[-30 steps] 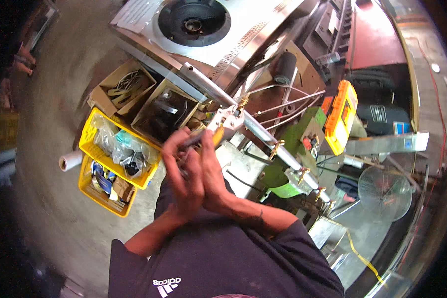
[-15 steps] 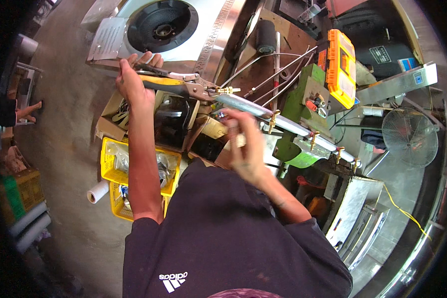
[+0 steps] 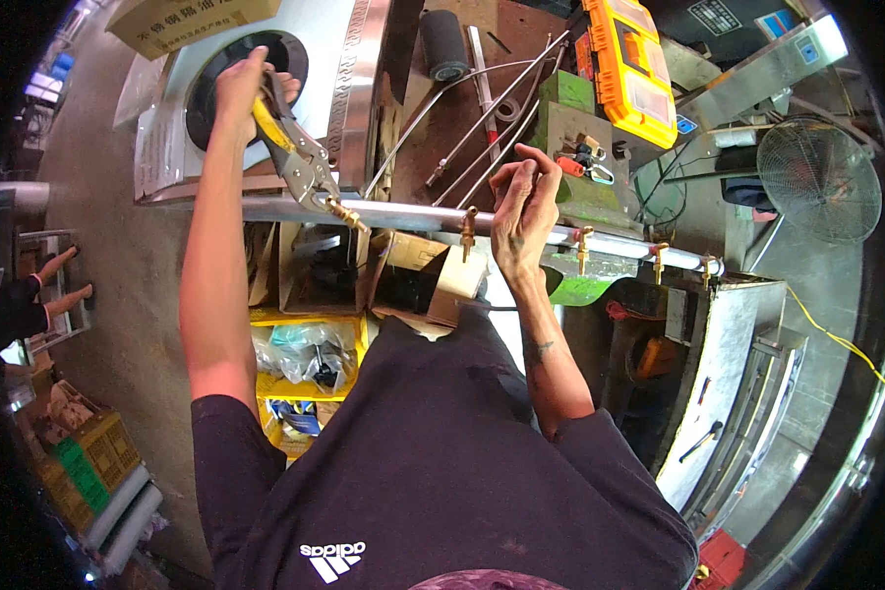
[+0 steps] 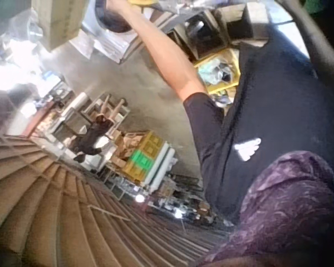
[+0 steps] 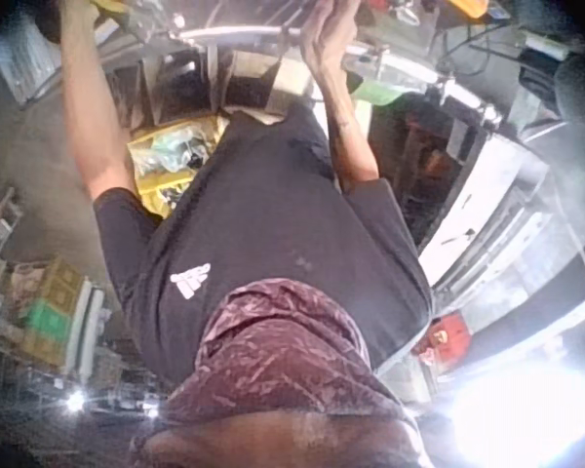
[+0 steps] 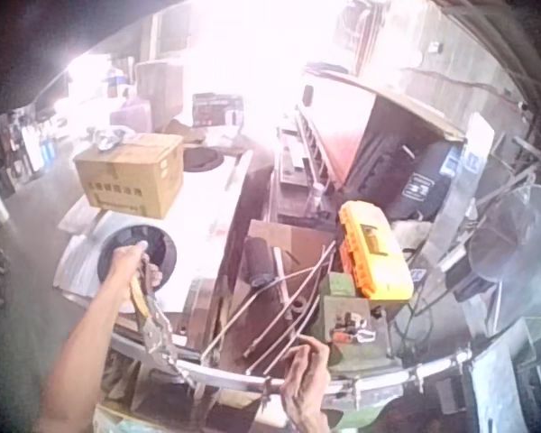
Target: The person uses pliers to tighten brass fittings onto a metal pipe. They apply a red sealant to a small brass component and attach it to the pipe, then continue tightening multiple fittings along the pipe.
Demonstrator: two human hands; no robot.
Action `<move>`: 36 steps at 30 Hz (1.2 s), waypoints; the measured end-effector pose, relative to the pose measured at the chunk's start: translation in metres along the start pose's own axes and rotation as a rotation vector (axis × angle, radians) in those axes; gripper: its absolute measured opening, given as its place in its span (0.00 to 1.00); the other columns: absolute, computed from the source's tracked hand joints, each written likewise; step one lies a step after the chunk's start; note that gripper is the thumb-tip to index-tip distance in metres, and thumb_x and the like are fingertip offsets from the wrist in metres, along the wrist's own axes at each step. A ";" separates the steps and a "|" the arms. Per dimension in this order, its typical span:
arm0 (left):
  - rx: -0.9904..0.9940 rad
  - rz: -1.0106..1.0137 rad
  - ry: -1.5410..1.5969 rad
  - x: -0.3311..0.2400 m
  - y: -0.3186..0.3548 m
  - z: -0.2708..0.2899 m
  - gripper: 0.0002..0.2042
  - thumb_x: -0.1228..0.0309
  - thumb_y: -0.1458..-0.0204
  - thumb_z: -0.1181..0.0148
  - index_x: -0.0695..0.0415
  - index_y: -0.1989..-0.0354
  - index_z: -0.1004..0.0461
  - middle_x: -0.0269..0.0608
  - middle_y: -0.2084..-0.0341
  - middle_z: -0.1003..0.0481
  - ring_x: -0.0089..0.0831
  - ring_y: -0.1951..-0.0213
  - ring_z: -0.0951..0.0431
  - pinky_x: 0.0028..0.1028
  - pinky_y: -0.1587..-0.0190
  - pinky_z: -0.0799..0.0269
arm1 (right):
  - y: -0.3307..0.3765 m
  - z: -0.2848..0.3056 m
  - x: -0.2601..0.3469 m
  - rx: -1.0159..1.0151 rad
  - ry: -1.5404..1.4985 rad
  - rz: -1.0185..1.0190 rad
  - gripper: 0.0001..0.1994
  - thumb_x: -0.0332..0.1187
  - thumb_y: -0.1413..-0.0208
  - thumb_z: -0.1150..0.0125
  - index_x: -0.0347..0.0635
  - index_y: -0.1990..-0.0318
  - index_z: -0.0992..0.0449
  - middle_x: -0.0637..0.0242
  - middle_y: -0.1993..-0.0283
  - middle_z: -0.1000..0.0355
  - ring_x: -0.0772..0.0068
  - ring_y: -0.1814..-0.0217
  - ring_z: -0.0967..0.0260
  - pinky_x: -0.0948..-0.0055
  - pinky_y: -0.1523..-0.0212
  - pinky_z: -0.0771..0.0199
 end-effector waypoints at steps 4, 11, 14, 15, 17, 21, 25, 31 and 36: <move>0.228 -0.010 -0.246 0.004 -0.017 -0.063 0.18 0.57 0.33 0.44 0.62 0.65 0.30 0.48 0.75 0.22 0.38 0.77 0.17 0.36 0.72 0.16 | -0.005 0.000 -0.008 -0.049 -0.086 -0.022 0.14 0.39 0.23 0.57 0.38 0.43 0.34 0.67 0.70 0.26 0.86 0.75 0.40 0.81 0.74 0.38; 0.537 -0.032 -0.491 0.016 0.016 -0.183 0.20 0.56 0.32 0.47 0.64 0.61 0.28 0.45 0.78 0.24 0.35 0.80 0.19 0.34 0.78 0.20 | -0.004 0.002 -0.015 -0.053 -0.150 -0.057 0.14 0.36 0.23 0.59 0.39 0.39 0.36 0.65 0.68 0.25 0.82 0.75 0.36 0.77 0.73 0.34; 0.577 -0.094 -0.804 0.019 0.035 -0.220 0.25 0.51 0.32 0.52 0.67 0.62 0.23 0.53 0.75 0.19 0.43 0.75 0.16 0.40 0.68 0.18 | -0.005 0.004 -0.014 -0.067 -0.194 -0.058 0.14 0.37 0.23 0.59 0.39 0.39 0.36 0.65 0.67 0.25 0.83 0.75 0.37 0.79 0.74 0.36; 0.596 -0.178 -0.904 0.018 0.042 -0.227 0.28 0.49 0.33 0.54 0.68 0.62 0.22 0.57 0.72 0.18 0.48 0.71 0.14 0.44 0.62 0.17 | -0.005 0.005 -0.013 -0.077 -0.201 -0.064 0.15 0.37 0.23 0.59 0.39 0.39 0.37 0.65 0.67 0.25 0.84 0.75 0.37 0.79 0.74 0.36; 0.527 -0.298 -1.069 0.029 0.045 -0.236 0.30 0.48 0.34 0.58 0.67 0.59 0.19 0.62 0.65 0.18 0.56 0.60 0.15 0.47 0.49 0.20 | -0.003 0.006 -0.010 -0.131 -0.249 -0.025 0.14 0.38 0.23 0.60 0.37 0.41 0.37 0.64 0.65 0.26 0.84 0.74 0.38 0.80 0.74 0.36; 0.545 -0.401 -1.264 0.017 0.126 -0.271 0.26 0.52 0.31 0.64 0.59 0.56 0.20 0.65 0.59 0.19 0.62 0.55 0.18 0.56 0.46 0.24 | -0.005 0.017 -0.020 -0.266 -0.319 -0.026 0.13 0.37 0.23 0.61 0.39 0.43 0.37 0.64 0.58 0.30 0.80 0.69 0.38 0.78 0.70 0.34; 0.426 -0.631 -1.166 0.015 0.174 -0.271 0.25 0.55 0.29 0.64 0.61 0.65 0.24 0.61 0.72 0.19 0.59 0.66 0.15 0.54 0.61 0.18 | -0.005 0.029 -0.027 -0.381 -0.348 0.017 0.15 0.41 0.24 0.61 0.37 0.44 0.37 0.58 0.57 0.31 0.74 0.65 0.35 0.73 0.63 0.29; 0.315 -0.933 -1.068 0.022 0.229 -0.266 0.13 0.61 0.34 0.47 0.56 0.66 0.27 0.46 0.83 0.23 0.49 0.74 0.15 0.47 0.70 0.21 | -0.009 0.035 -0.036 -0.483 -0.682 -0.078 0.15 0.40 0.25 0.60 0.38 0.44 0.36 0.60 0.56 0.30 0.72 0.60 0.33 0.70 0.56 0.28; 0.275 -0.963 -1.026 0.020 0.268 -0.257 0.14 0.59 0.32 0.49 0.56 0.66 0.27 0.43 0.82 0.22 0.43 0.75 0.17 0.42 0.67 0.28 | -0.018 0.045 -0.059 -0.280 -0.840 -0.144 0.16 0.39 0.27 0.56 0.37 0.43 0.33 0.61 0.56 0.28 0.68 0.54 0.29 0.67 0.48 0.27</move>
Point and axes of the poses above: each hand's wrist, its own y-axis away from the middle knuckle, its own z-axis out of the back of the hand, x = y × z, the point moved 7 cm from there along -y, towards the middle knuckle
